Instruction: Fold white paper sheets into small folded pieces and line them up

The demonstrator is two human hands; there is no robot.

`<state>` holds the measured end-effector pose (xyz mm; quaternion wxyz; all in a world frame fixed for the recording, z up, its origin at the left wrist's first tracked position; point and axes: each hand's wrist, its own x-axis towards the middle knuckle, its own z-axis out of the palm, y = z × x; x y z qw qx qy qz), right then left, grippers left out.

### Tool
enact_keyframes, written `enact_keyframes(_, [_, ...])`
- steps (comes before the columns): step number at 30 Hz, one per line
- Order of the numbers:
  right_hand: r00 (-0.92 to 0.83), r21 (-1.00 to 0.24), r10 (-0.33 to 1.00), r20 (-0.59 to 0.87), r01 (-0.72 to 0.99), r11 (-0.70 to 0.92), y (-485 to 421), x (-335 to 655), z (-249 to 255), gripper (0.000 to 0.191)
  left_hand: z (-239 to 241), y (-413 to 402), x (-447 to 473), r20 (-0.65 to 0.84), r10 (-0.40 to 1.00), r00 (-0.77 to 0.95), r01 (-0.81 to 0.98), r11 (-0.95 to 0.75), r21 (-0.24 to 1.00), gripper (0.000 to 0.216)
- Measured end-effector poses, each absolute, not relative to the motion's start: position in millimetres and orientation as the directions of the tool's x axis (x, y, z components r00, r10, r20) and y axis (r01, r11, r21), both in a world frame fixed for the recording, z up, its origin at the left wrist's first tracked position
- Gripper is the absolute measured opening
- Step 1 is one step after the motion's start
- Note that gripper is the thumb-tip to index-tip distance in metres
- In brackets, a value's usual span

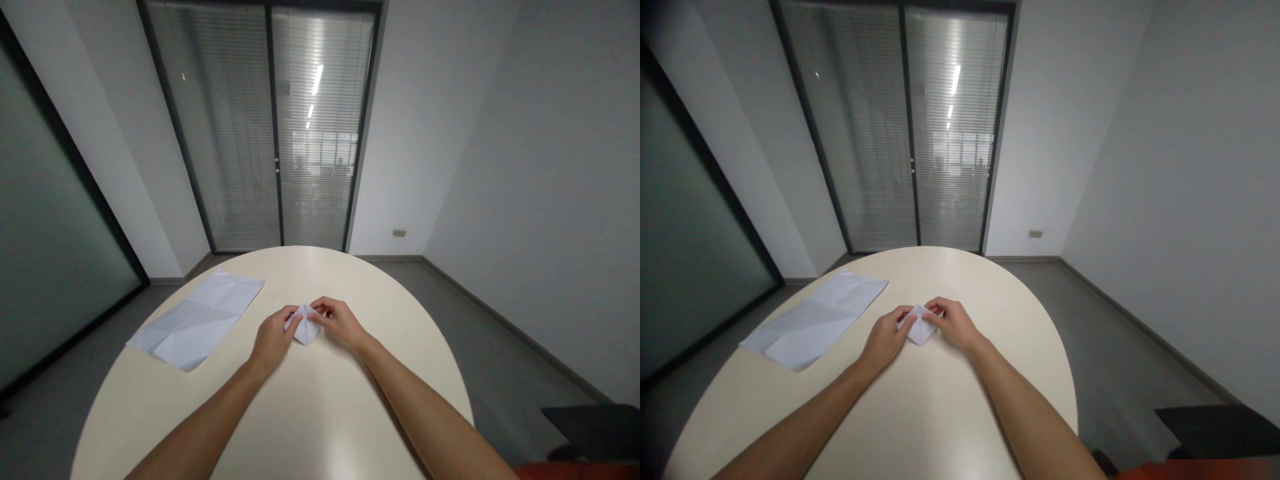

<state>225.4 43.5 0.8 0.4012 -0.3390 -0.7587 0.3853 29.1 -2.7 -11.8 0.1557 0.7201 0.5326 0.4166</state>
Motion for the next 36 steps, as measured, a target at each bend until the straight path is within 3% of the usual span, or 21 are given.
enact_keyframes(15, [-0.470,-0.822,0.802,0.369,0.238,0.518,36,225,7,0.034,-10,-5,38,0.369,0.927,0.060,0.408,-0.360,0.839,0.032])
enact_keyframes(36, [-0.433,-0.870,0.836,0.335,0.199,0.452,45,226,3,0.035,2,-3,41,0.308,0.951,0.027,0.310,-0.301,0.902,0.033])
